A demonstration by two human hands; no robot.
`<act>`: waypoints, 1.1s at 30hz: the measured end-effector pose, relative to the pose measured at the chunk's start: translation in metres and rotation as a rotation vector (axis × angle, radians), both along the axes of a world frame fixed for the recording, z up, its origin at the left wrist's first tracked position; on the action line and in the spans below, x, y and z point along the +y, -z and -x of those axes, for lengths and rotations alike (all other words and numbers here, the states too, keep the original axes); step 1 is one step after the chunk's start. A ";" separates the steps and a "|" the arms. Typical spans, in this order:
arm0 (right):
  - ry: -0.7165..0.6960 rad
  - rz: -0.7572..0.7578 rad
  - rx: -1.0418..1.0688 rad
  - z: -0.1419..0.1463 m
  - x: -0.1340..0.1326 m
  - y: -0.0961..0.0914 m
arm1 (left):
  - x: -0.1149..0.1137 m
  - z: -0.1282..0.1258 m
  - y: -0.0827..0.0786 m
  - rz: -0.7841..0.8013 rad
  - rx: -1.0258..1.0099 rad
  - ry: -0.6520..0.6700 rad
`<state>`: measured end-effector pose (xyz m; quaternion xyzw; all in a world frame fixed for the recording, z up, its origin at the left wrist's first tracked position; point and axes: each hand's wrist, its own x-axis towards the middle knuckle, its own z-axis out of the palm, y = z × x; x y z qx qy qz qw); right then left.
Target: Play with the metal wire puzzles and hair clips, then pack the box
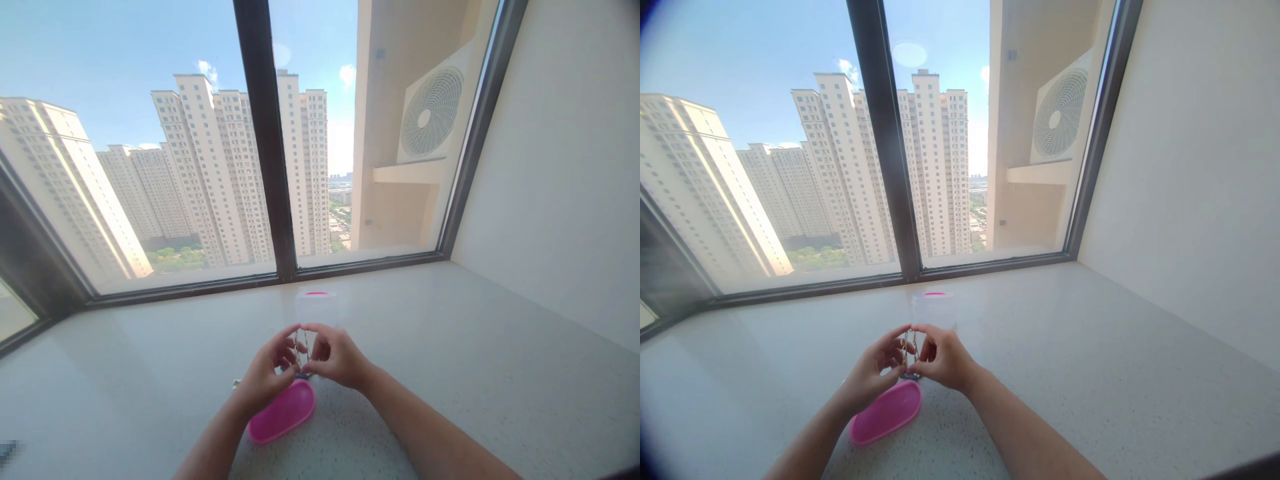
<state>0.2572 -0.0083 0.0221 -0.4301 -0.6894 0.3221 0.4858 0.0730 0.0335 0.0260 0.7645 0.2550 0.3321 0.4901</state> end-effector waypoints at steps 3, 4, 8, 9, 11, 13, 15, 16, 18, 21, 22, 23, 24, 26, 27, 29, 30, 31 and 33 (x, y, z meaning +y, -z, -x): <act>-0.001 -0.006 -0.001 0.000 0.000 -0.001 | 0.000 0.000 -0.002 -0.022 0.010 -0.006; -0.001 -0.009 -0.001 0.000 -0.001 -0.002 | -0.001 0.000 -0.003 -0.028 0.014 -0.010; 0.005 -0.001 -0.016 -0.001 -0.002 -0.004 | -0.002 -0.001 -0.005 -0.030 0.021 -0.029; 0.008 0.003 -0.023 -0.001 -0.002 -0.004 | -0.003 -0.001 -0.006 -0.029 0.022 -0.033; 0.011 0.005 -0.036 -0.001 -0.002 -0.005 | -0.003 -0.001 -0.006 -0.031 0.024 -0.041; 0.012 0.003 -0.045 -0.001 -0.002 -0.005 | -0.003 -0.001 -0.006 -0.031 0.025 -0.049; 0.014 0.001 -0.052 0.000 -0.002 -0.005 | -0.003 -0.001 -0.006 -0.026 0.023 -0.059; 0.014 0.000 -0.053 0.000 -0.002 -0.005 | -0.002 -0.001 -0.006 -0.022 0.020 -0.063; 0.014 -0.003 -0.055 0.000 -0.003 -0.006 | -0.001 0.000 -0.007 -0.020 0.017 -0.066; 0.009 -0.009 -0.057 0.000 -0.003 -0.007 | 0.001 0.001 -0.005 -0.020 0.021 -0.062; 0.006 -0.014 -0.058 0.000 -0.003 -0.007 | 0.001 0.001 -0.004 -0.016 0.022 -0.059; 0.003 -0.021 -0.059 0.001 -0.003 -0.006 | 0.002 0.001 -0.003 -0.009 0.019 -0.054; -0.002 -0.028 -0.060 0.001 -0.002 -0.006 | 0.002 0.000 -0.002 0.001 0.013 -0.045; -0.011 -0.037 -0.060 0.002 -0.002 -0.005 | 0.002 0.000 0.000 0.030 -0.011 -0.022; -0.016 -0.036 -0.060 0.002 -0.002 -0.005 | 0.002 0.000 0.001 0.045 -0.025 -0.012; -0.024 -0.035 -0.056 0.003 -0.001 -0.004 | 0.002 -0.001 0.001 0.070 -0.046 0.002; -0.025 -0.038 -0.054 0.002 -0.001 -0.004 | 0.002 -0.001 0.001 0.078 -0.051 0.008; -0.026 -0.044 -0.051 0.002 -0.001 -0.003 | 0.002 -0.001 0.001 0.083 -0.054 0.014; -0.025 -0.061 -0.049 0.002 0.000 -0.002 | 0.002 -0.001 0.001 0.092 -0.062 0.026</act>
